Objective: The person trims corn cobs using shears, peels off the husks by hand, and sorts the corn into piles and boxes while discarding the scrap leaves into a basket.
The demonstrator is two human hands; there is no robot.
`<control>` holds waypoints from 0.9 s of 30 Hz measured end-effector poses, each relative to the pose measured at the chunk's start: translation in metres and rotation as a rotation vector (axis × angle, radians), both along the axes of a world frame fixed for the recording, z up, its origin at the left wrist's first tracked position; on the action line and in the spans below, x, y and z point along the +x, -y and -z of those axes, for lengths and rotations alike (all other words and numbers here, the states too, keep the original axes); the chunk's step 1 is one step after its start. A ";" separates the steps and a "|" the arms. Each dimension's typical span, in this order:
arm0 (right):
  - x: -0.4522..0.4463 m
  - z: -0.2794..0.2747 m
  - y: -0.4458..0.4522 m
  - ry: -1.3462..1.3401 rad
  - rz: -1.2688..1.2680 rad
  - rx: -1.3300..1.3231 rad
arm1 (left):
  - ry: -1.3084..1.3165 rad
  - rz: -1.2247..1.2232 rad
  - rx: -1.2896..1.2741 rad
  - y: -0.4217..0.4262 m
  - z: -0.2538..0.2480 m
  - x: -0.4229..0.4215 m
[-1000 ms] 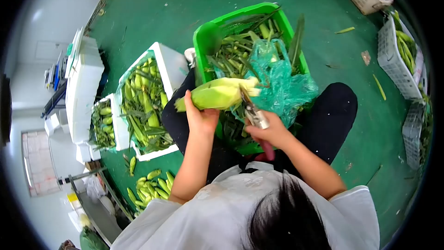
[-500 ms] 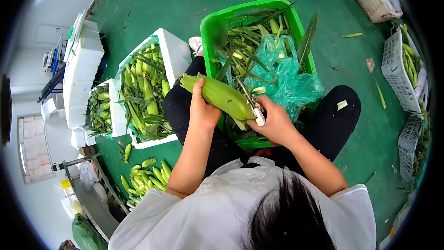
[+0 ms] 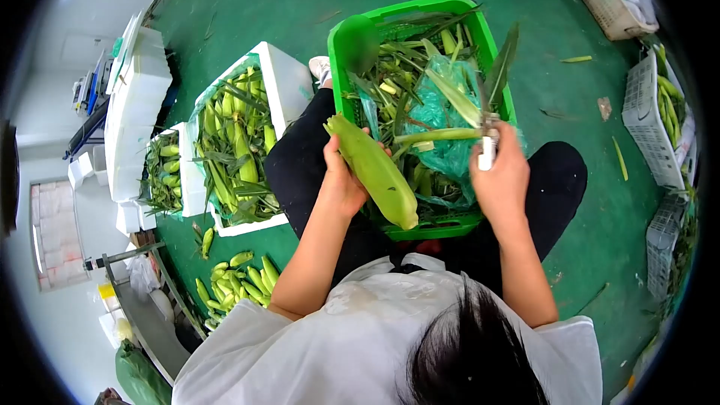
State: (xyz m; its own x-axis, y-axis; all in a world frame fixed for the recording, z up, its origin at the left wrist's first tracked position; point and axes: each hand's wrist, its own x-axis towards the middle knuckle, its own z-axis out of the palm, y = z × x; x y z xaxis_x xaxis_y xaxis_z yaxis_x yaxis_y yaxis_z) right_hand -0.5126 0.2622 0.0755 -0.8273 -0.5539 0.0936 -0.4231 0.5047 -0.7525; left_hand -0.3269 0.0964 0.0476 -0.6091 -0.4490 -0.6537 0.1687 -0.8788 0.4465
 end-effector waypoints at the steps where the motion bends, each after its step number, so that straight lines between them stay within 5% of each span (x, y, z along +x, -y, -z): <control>1: 0.003 -0.009 0.005 0.315 -0.138 -0.075 | -0.017 0.025 0.011 -0.002 -0.005 0.001; 3: 0.019 -0.001 0.027 0.584 -0.347 -0.340 | -0.035 0.060 -0.072 -0.013 -0.015 -0.005; 7: 0.037 -0.007 0.072 0.459 -0.410 -0.241 | 0.040 0.002 -0.391 -0.039 -0.020 -0.017; 12: 0.043 0.002 0.082 0.643 -0.394 -0.505 | -0.001 -0.086 -0.512 -0.038 -0.016 -0.007; 21: 0.025 -0.015 0.012 1.122 -0.097 -0.684 | -0.137 -0.392 -0.138 -0.009 0.009 -0.012; 23: 0.012 -0.041 -0.014 1.001 0.006 -0.889 | -0.109 -0.510 -0.110 0.021 0.046 0.004; 27: -0.006 -0.057 -0.025 0.659 0.092 -0.660 | 0.014 -0.432 -0.315 0.042 0.022 0.023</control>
